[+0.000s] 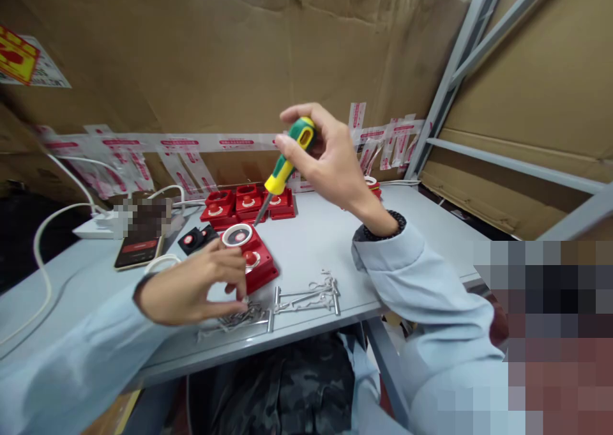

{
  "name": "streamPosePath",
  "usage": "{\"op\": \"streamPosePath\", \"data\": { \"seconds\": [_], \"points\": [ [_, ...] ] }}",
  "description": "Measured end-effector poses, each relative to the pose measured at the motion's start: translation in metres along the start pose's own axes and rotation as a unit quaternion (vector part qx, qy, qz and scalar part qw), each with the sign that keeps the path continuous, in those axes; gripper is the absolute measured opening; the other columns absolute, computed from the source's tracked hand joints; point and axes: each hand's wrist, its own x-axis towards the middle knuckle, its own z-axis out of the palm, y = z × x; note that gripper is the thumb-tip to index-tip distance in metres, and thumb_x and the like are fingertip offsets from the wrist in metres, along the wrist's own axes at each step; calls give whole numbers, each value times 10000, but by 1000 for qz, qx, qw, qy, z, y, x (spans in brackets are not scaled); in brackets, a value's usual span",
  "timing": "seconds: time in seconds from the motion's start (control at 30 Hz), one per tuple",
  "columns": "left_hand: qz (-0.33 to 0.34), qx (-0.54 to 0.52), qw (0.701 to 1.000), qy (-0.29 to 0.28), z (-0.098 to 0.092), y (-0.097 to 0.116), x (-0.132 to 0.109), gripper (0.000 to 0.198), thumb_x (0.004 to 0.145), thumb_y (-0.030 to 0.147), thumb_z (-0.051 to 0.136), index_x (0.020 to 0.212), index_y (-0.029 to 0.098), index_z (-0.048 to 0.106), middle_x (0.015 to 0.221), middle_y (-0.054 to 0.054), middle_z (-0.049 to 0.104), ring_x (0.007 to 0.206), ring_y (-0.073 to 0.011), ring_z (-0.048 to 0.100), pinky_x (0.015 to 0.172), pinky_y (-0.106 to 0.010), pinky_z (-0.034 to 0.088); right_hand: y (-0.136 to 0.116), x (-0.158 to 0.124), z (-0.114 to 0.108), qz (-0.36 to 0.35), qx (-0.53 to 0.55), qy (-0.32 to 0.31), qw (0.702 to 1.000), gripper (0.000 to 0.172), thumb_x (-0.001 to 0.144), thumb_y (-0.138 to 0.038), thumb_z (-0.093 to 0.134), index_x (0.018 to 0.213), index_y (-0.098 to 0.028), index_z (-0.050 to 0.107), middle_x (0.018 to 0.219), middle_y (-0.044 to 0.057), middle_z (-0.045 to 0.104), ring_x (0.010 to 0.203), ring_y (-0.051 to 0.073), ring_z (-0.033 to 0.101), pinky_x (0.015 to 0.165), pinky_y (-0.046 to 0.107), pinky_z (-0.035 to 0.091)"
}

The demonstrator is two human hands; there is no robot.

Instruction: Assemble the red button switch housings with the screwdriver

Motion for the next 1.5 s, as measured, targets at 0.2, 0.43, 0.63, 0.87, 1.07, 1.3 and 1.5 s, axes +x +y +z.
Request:
{"op": "streamPosePath", "data": {
  "seconds": [0.2,0.43,0.63,0.87,1.07,1.3,1.5],
  "points": [
    [-54,43,997,-36,24,9,2,100,759,275,716,721,195,668,761,-15,657,798,-198,558,745,-339,308,25,-21,26,21,49,-46,998,323,874,-415,532,1108,-193,509,820,-2,497,705,124,508,632,265,462],
    [-56,105,975,185,7,-28,0,358,818,431,604,1078,185,604,1080,-117,598,979,-273,535,859,-419,396,31,-35,42,14,45,4,999,257,879,-293,499,1105,-200,421,899,15,513,757,132,520,750,298,456],
    [-86,-37,975,199,9,-71,-2,679,777,515,633,1347,204,432,1384,-135,485,1254,-301,479,1049,-433,393,41,-49,61,-52,-8,-93,994,143,800,-128,442,922,-184,490,864,23,525,723,128,479,697,276,394],
    [-102,-67,971,205,20,-82,0,572,773,489,631,1237,166,544,1233,-128,635,1102,-272,616,969,-380,478,34,-65,74,6,-27,-254,967,480,757,-457,628,1128,-169,527,1048,88,647,862,202,596,774,345,438],
    [-86,-50,958,268,18,-80,2,541,760,421,636,1218,145,549,1202,-140,650,1046,-271,642,934,-383,501,21,-79,86,23,-33,-277,960,907,644,-630,661,1361,-161,366,1261,154,579,1037,305,612,840,458,476],
    [-85,1,924,373,13,-56,8,448,756,360,649,1149,155,579,1103,-114,678,1001,-271,643,911,-394,500,14,-84,91,15,-78,-226,971,939,624,-600,677,1401,-181,357,1241,149,587,1006,305,628,796,444,498],
    [-116,-50,917,378,14,-60,7,666,783,460,638,1331,164,402,1290,-146,565,1140,-283,581,962,-438,482,17,-77,82,18,-36,-159,986,738,621,-385,687,1301,-176,489,1131,88,667,872,219,649,774,353,509]
  ]
}}
